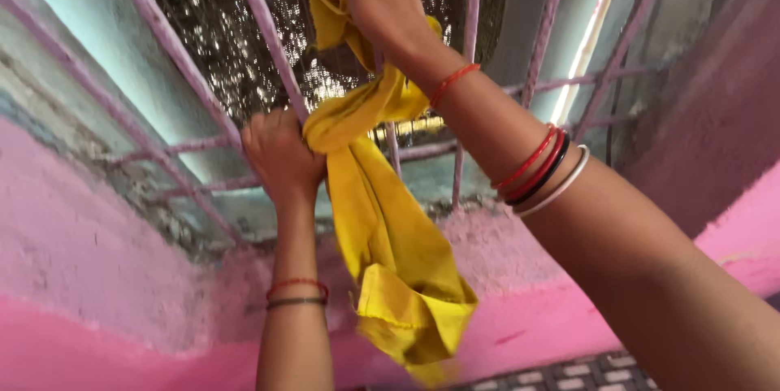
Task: The person wipes the pink metal window grille with a yellow cloth. They systematically clean the vertical and horizontal bars, moving from the lower sections to the upper sections of the grille.
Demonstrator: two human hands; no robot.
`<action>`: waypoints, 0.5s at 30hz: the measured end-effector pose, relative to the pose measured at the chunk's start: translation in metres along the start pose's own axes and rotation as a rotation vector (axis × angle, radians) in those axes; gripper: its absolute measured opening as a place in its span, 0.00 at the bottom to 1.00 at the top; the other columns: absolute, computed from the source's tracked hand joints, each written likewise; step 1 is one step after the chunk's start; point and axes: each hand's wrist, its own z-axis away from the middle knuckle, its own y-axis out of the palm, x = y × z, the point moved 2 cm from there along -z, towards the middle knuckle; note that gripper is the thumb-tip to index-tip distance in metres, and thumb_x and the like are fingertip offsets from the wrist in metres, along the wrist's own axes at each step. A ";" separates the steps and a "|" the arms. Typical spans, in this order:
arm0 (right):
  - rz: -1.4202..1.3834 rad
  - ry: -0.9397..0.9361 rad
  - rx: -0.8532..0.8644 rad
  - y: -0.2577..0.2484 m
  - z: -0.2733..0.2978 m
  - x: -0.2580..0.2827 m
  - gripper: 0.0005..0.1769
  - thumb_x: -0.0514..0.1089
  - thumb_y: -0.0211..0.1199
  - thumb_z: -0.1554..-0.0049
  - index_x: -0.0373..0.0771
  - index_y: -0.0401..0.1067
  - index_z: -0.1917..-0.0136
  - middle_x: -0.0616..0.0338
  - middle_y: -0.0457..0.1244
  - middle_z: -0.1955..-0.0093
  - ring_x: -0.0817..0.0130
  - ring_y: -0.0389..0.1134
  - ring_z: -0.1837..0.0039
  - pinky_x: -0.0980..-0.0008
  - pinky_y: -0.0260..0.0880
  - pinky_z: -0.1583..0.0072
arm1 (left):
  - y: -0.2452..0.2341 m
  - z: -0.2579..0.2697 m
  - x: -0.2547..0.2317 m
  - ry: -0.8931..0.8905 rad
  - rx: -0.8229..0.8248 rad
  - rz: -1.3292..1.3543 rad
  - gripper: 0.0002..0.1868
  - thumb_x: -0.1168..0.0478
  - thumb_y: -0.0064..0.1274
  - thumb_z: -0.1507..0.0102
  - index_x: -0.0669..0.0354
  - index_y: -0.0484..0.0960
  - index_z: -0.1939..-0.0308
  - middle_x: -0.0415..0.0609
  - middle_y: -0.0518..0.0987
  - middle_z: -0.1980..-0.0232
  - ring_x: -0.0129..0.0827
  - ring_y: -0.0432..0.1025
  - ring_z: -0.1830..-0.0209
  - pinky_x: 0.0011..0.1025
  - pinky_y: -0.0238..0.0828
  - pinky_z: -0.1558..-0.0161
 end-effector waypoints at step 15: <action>0.368 -0.145 -0.039 0.012 0.143 -0.064 0.23 0.43 0.64 0.46 0.30 0.64 0.41 0.36 0.62 0.48 0.37 0.59 0.41 0.43 0.55 0.39 | -0.013 -0.002 0.009 0.009 0.013 0.027 0.12 0.53 0.54 0.39 0.60 0.79 0.66 0.52 0.77 0.61 0.48 0.69 0.55 0.44 0.62 0.49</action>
